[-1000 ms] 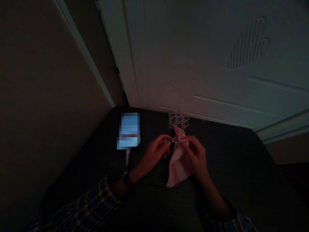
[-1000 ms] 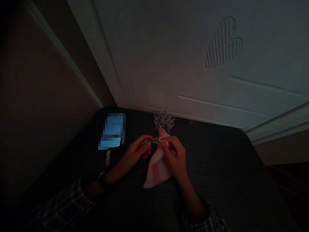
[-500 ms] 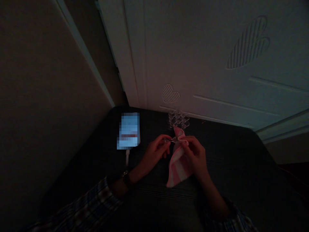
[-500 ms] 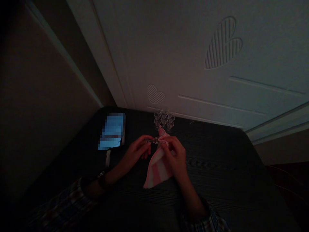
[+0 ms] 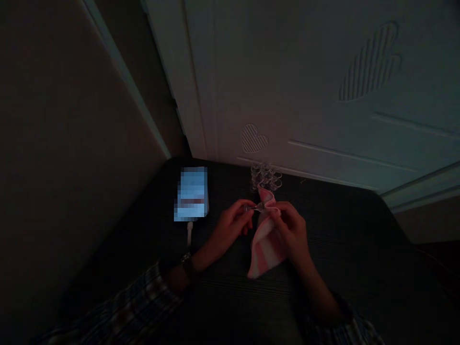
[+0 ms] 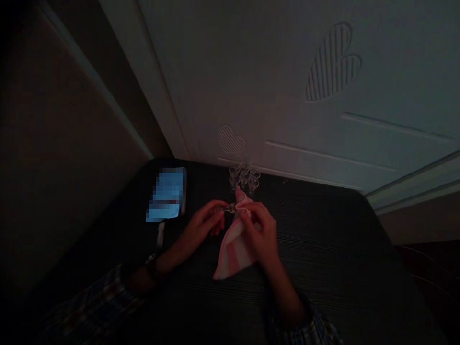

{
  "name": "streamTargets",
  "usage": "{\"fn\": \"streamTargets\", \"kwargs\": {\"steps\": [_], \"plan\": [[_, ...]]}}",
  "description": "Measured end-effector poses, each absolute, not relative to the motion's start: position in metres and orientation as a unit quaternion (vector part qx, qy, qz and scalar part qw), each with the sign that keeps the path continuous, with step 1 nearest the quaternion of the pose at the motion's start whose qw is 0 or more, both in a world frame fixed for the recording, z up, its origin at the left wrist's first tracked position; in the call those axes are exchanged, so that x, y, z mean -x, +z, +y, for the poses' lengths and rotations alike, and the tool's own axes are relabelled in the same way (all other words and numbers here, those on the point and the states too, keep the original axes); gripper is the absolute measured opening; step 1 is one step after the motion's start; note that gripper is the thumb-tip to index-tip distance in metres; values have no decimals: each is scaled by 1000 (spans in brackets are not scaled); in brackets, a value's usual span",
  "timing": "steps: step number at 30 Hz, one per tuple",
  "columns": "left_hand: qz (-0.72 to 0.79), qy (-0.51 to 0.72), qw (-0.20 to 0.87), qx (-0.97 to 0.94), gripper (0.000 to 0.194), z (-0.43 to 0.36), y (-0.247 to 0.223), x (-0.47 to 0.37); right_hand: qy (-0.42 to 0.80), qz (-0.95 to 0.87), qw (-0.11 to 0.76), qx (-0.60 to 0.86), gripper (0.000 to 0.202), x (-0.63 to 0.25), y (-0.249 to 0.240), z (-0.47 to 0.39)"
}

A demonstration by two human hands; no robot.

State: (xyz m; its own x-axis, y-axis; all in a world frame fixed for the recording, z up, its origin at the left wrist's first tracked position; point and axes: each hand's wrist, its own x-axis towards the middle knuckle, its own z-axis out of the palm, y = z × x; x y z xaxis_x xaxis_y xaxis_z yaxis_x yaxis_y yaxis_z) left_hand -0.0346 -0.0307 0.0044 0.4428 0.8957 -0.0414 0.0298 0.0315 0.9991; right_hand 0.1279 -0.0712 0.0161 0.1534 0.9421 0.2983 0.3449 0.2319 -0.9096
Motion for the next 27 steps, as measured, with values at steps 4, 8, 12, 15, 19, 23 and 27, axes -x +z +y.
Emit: {"fn": "streamTargets", "kwargs": {"steps": [4,8,12,15,19,23,27], "plan": [[386,358,602,-600,30,-30,4,35,291,-580,526,550,14,-127,15,-71],[385,360,600,-602,30,-30,4,35,296,-576,526,551,13,-127,15,-71],[387,361,594,-606,30,-31,4,35,292,-581,523,551,14,-128,15,-71],[389,359,579,-620,30,-30,7,35,287,-580,527,552,15,-128,14,-71],[386,350,542,-659,30,-29,9,36,271,-576,540,550,15,-128,12,-71],[373,351,495,-702,33,-31,7,36,263,-586,550,534,16,-131,11,-71],[367,351,457,-731,36,-33,1,34,268,-596,566,503,16,-135,6,-71]]}}
